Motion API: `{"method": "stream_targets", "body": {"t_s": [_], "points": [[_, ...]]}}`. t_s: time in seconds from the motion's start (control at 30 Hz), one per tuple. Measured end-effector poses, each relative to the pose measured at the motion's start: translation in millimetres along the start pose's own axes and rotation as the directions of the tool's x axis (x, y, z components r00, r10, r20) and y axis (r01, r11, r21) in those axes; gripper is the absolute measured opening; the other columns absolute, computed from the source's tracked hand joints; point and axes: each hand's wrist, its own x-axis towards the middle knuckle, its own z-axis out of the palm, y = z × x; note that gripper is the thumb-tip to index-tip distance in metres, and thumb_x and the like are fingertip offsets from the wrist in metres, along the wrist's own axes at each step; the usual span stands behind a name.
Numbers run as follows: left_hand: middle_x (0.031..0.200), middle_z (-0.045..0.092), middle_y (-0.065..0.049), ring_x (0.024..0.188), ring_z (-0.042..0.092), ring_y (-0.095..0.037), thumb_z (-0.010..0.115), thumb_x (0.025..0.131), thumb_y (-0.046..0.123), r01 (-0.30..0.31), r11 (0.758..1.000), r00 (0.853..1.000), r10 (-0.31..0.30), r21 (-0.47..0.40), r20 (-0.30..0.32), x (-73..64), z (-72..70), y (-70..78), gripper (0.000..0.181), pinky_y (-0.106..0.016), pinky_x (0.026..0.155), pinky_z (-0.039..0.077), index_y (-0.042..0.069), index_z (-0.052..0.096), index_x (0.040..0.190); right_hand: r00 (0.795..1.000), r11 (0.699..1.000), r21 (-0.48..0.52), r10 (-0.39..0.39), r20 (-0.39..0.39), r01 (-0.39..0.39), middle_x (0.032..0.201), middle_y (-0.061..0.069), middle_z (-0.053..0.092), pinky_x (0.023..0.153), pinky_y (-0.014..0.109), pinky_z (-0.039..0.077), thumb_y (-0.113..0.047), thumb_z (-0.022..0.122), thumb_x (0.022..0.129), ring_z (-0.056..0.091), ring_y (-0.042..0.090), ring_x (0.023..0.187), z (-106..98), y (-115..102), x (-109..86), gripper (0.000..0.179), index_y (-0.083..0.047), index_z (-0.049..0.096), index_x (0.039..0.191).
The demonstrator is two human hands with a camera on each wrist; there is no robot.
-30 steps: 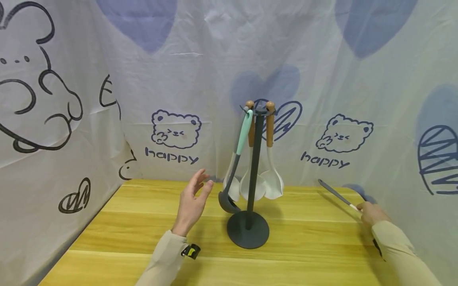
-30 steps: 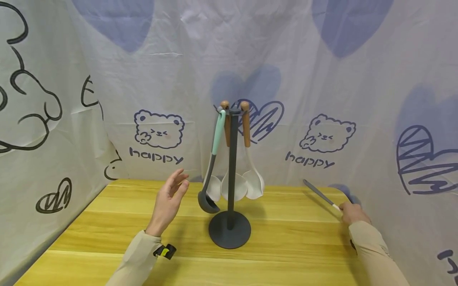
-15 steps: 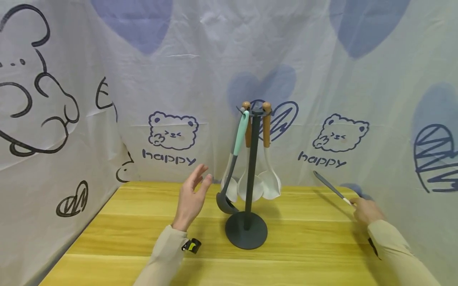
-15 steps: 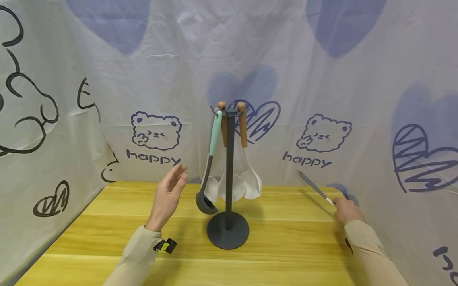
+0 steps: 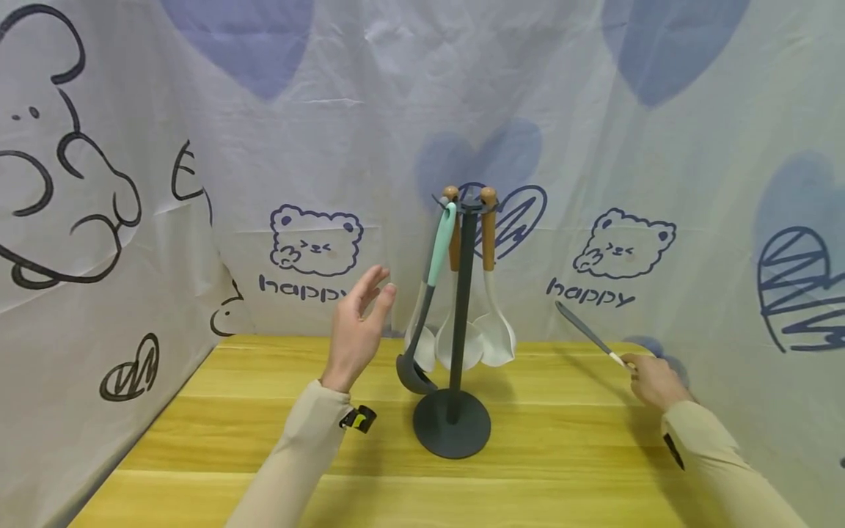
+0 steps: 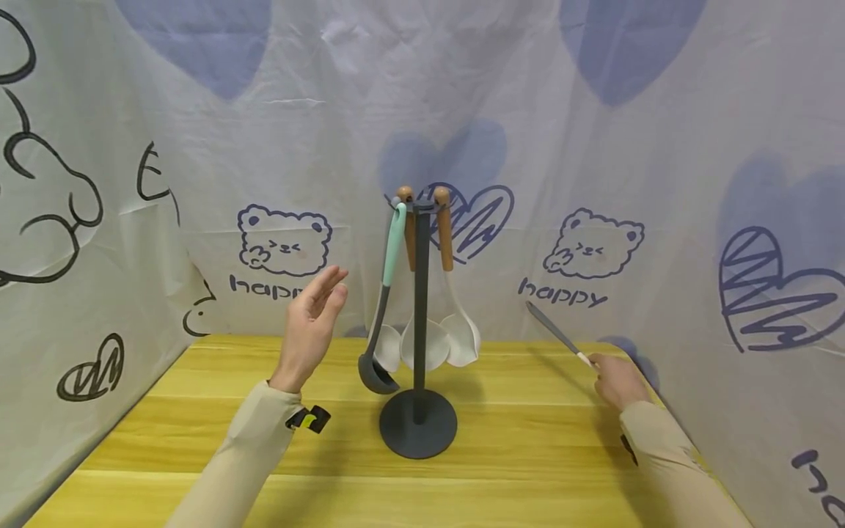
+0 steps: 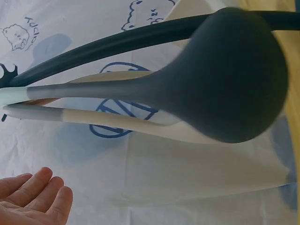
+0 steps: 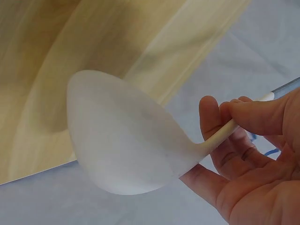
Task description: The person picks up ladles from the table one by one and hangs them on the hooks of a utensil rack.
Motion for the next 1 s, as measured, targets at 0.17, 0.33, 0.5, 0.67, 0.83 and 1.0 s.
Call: {"method": "stream_targets", "body": {"t_s": [0.17,0.33,0.5,0.67,0.83,1.0], "points": [[0.147,0.051,-0.004,0.134,0.050,-0.023,0.054,0.101,0.039,-0.020,1.000,1.000,0.020,-0.006,-0.016,10.8,-0.4,9.5,0.055,-0.042,0.114,0.038,0.015,0.042,0.148,0.991,0.995,-0.008,-0.095,-0.094,0.095,0.099,0.030,0.067,0.076,0.058,0.052,0.013,0.053,0.074,0.062,0.050,0.094,2,-14,3.0,0.046,0.010,0.061,0.119],[0.146,0.052,-0.004,0.134,0.050,-0.022,0.052,0.101,0.041,-0.040,0.999,0.999,0.039,-0.023,-0.021,17.8,0.0,17.9,0.055,-0.039,0.115,0.037,0.015,0.043,0.148,0.967,0.986,-0.023,-0.169,-0.191,0.168,0.098,0.026,0.069,0.079,0.057,0.052,0.012,0.056,0.075,0.064,0.044,0.090,3,-28,0.3,0.044,0.007,0.064,0.117],[0.145,0.053,-0.005,0.134,0.050,-0.018,0.050,0.102,0.042,-0.074,0.997,0.997,0.074,-0.015,-0.025,25.3,2.4,26.7,0.053,-0.038,0.115,0.037,0.015,0.044,0.147,0.957,0.982,0.043,-0.170,-0.236,0.185,0.088,0.019,0.069,0.064,0.043,0.051,0.007,0.056,0.085,0.061,0.027,0.072,0,-43,-1.0,0.035,0.005,0.063,0.120],[0.144,0.055,-0.004,0.133,0.051,-0.014,0.047,0.102,0.043,-0.116,0.993,0.993,0.116,0.002,-0.027,35.3,7.9,38.5,0.051,-0.034,0.114,0.037,0.016,0.047,0.145,0.963,0.975,0.138,-0.138,-0.233,0.173,0.085,0.015,0.070,0.058,0.032,0.047,0.000,0.057,0.094,0.061,0.021,0.070,-9,-60,-0.9,0.033,0.004,0.059,0.127],[0.144,0.055,-0.004,0.132,0.052,-0.014,0.044,0.103,0.042,-0.153,0.988,0.988,0.154,0.030,-0.019,45.1,13.0,50.4,0.050,-0.034,0.113,0.038,0.016,0.048,0.145,0.965,0.968,0.181,-0.133,-0.225,0.176,0.092,0.018,0.071,0.062,0.035,0.051,-0.003,0.057,0.097,0.066,0.026,0.077,-13,-78,-2.9,0.036,0.003,0.056,0.132],[0.143,0.055,-0.006,0.130,0.053,-0.014,0.040,0.104,0.041,-0.199,0.978,0.980,0.200,0.057,-0.019,54.9,16.3,57.8,0.050,-0.031,0.111,0.040,0.014,0.047,0.145,0.958,0.955,0.220,-0.138,-0.252,0.196,0.098,0.021,0.070,0.068,0.043,0.057,-0.005,0.056,0.098,0.069,0.031,0.082,-13,-92,-7.5,0.036,0.002,0.056,0.134]]}}
